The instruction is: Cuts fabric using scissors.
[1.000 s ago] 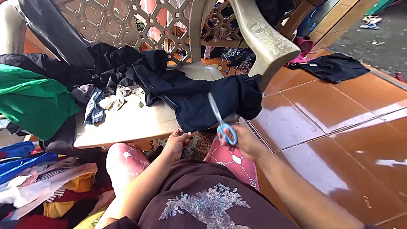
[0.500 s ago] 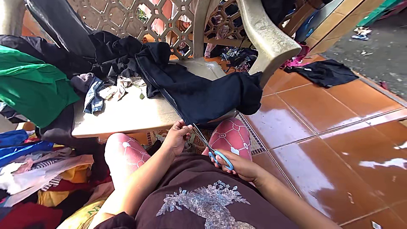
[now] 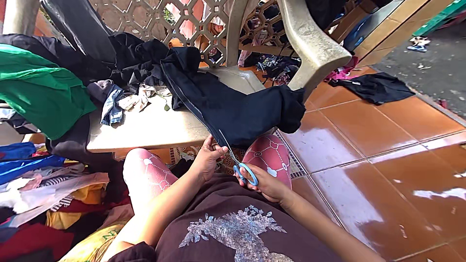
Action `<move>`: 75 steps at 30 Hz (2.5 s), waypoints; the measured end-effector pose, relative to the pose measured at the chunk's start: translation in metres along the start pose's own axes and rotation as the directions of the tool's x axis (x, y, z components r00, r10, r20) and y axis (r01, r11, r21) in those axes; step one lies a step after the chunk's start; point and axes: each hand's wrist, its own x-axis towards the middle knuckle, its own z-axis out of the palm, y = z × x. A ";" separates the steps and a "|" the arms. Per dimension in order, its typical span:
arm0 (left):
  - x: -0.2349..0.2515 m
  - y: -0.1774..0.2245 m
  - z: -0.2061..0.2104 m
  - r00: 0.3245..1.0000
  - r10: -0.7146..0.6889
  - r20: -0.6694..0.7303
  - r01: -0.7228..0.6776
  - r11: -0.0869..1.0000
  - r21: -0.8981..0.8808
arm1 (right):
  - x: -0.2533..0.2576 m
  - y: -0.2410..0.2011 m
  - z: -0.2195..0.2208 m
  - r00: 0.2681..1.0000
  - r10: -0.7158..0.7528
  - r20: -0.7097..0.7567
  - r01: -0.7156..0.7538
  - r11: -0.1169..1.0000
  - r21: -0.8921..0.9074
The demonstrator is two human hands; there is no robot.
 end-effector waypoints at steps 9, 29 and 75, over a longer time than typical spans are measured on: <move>0.001 0.000 -0.002 1.000 0.014 0.023 -0.014 0.999 -0.029 | -0.003 0.004 0.006 0.994 -0.032 -0.101 0.030 0.999 -0.023; -0.002 0.001 -0.010 0.985 -0.012 0.170 -0.002 0.997 0.082 | 0.000 -0.001 0.012 0.995 -0.012 -0.104 0.015 0.999 0.030; 0.016 0.025 -0.047 0.994 0.039 -0.098 -0.017 0.975 0.220 | 0.024 -0.005 0.012 0.993 0.110 -0.043 -0.110 0.994 0.006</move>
